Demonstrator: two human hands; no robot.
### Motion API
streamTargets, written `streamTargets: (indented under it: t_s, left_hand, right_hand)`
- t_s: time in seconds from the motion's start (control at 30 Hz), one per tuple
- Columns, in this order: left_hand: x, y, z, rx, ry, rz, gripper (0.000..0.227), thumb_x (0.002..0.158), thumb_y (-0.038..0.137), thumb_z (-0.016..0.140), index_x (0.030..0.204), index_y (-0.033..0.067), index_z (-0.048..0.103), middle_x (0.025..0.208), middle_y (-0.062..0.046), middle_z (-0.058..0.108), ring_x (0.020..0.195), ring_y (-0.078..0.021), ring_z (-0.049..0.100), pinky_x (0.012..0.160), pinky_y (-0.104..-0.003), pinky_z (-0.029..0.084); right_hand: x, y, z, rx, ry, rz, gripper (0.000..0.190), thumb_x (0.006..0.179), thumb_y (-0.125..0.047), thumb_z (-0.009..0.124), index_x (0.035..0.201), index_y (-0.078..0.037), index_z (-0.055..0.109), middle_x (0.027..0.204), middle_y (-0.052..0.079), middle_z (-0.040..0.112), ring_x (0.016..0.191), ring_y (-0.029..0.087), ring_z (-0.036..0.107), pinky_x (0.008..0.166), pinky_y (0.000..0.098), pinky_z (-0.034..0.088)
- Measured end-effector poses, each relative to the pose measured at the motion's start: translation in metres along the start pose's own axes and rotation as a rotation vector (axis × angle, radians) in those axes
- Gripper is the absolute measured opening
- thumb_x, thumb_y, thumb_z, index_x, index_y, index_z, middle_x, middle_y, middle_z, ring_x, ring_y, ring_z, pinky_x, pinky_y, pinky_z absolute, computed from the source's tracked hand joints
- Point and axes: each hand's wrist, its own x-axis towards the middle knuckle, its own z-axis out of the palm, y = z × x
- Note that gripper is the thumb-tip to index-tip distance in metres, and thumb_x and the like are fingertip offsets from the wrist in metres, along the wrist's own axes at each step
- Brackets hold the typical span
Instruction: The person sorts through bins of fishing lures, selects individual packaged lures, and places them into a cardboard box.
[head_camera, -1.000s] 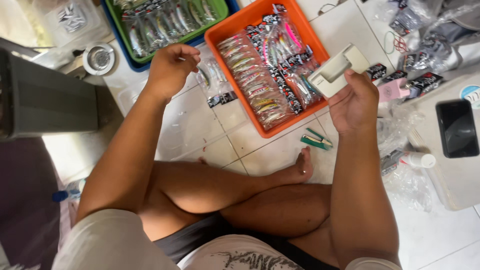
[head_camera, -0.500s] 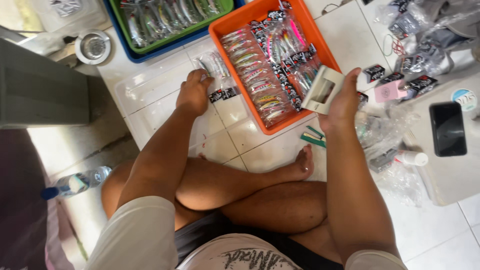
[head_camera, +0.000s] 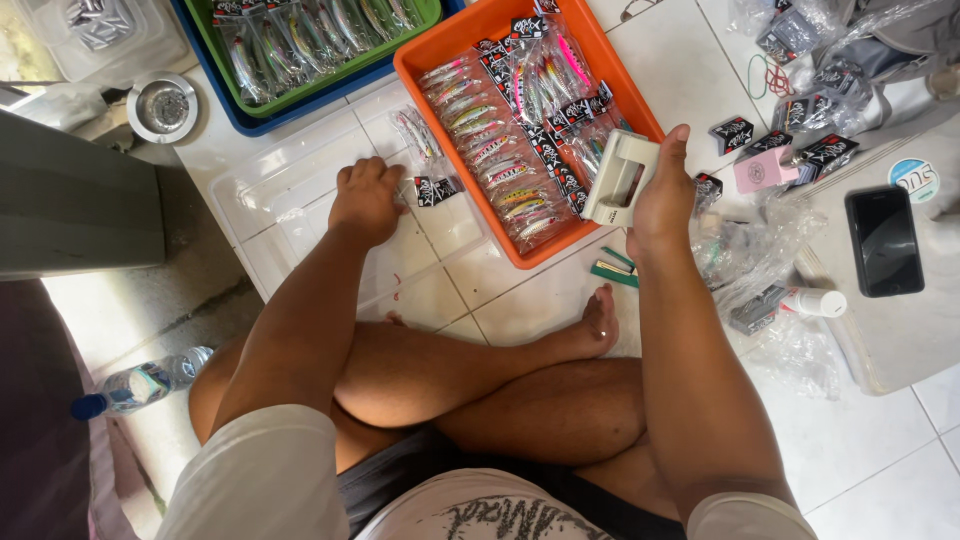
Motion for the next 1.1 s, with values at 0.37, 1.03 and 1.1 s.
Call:
streamTargets:
  t_s: [0.37,1.03,1.1]
  left_hand:
    - [-0.025,-0.013,-0.053,-0.705,0.008,-0.285,0.027,0.082,0.029,0.085,0.100,0.0163,0.069,0.082,-0.008,0.071,0.092,-0.0334,0.073,0.081,-0.042,0.054]
    - [-0.048,0.165,-0.088,-1.581,0.067,-0.077,0.018,0.090,0.012,0.069,0.104,0.0079,0.079,0.068,-0.007,0.065,0.058,-0.0115,0.063,0.051,-0.023,0.058]
    - [-0.069,0.180,-0.108,-1.751,0.110,-0.070,0.015,0.093,0.011,0.069,0.102,0.0054,0.078,0.071,-0.010,0.069,0.057,-0.0105,0.061,0.049,-0.023,0.056]
  right_hand:
    - [-0.013,-0.006,0.006,-0.003,-0.012,-0.035,0.080,0.087,-0.070,0.060,0.119,0.003,0.068,0.113,0.018,0.074,0.112,0.023,0.072,0.105,0.0420,0.056]
    - [0.034,0.000,-0.053,-1.039,-0.536,-0.501,0.046,0.114,-0.047,0.051,0.103,-0.009,0.074,0.082,0.017,0.070,0.091,0.036,0.069,0.082,0.0492,0.051]
    - [0.030,-0.003,-0.050,-1.097,-0.565,-0.496,0.047,0.115,-0.044,0.048,0.100,-0.007,0.074,0.079,0.017,0.069,0.084,0.038,0.069,0.078,0.0499,0.052]
